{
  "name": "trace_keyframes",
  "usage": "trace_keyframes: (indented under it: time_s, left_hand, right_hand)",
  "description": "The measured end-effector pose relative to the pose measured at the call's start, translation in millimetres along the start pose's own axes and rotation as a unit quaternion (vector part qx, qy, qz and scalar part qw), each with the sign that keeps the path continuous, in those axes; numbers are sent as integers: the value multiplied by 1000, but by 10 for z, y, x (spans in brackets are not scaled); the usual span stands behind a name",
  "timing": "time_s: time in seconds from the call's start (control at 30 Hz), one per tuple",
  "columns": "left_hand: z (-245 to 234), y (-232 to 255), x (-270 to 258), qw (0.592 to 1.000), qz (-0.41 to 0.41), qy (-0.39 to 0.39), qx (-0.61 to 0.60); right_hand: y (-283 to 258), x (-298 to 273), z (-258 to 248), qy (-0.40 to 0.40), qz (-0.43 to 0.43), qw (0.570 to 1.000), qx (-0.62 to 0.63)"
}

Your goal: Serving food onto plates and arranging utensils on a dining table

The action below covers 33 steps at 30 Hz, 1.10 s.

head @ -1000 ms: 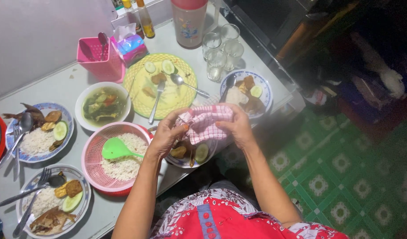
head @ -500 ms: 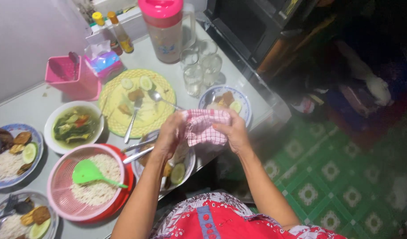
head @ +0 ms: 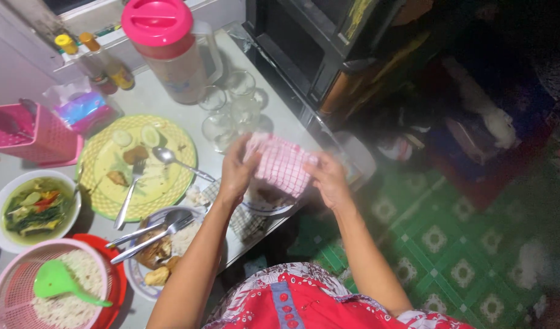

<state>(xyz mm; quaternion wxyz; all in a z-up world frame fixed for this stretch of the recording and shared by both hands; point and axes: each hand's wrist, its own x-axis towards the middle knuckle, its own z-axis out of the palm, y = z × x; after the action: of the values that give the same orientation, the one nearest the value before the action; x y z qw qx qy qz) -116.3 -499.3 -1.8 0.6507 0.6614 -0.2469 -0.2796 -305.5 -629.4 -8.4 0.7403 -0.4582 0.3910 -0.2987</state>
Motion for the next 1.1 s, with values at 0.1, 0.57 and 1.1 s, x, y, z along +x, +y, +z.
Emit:
trace_keyframes:
  time_s: [0.1, 0.57, 1.1]
  left_hand:
    - [318, 199, 189, 997, -41, -58, -24]
    - [993, -855, 860, 956, 80, -30, 282]
    - [1064, -1048, 1522, 956, 164, -72, 232]
  right_hand:
    - [-52, 141, -177, 52, -18, 999, 0]
    - [285, 888, -641, 186, 3, 979, -82]
    - [602, 1698, -550, 136, -87, 984, -70]
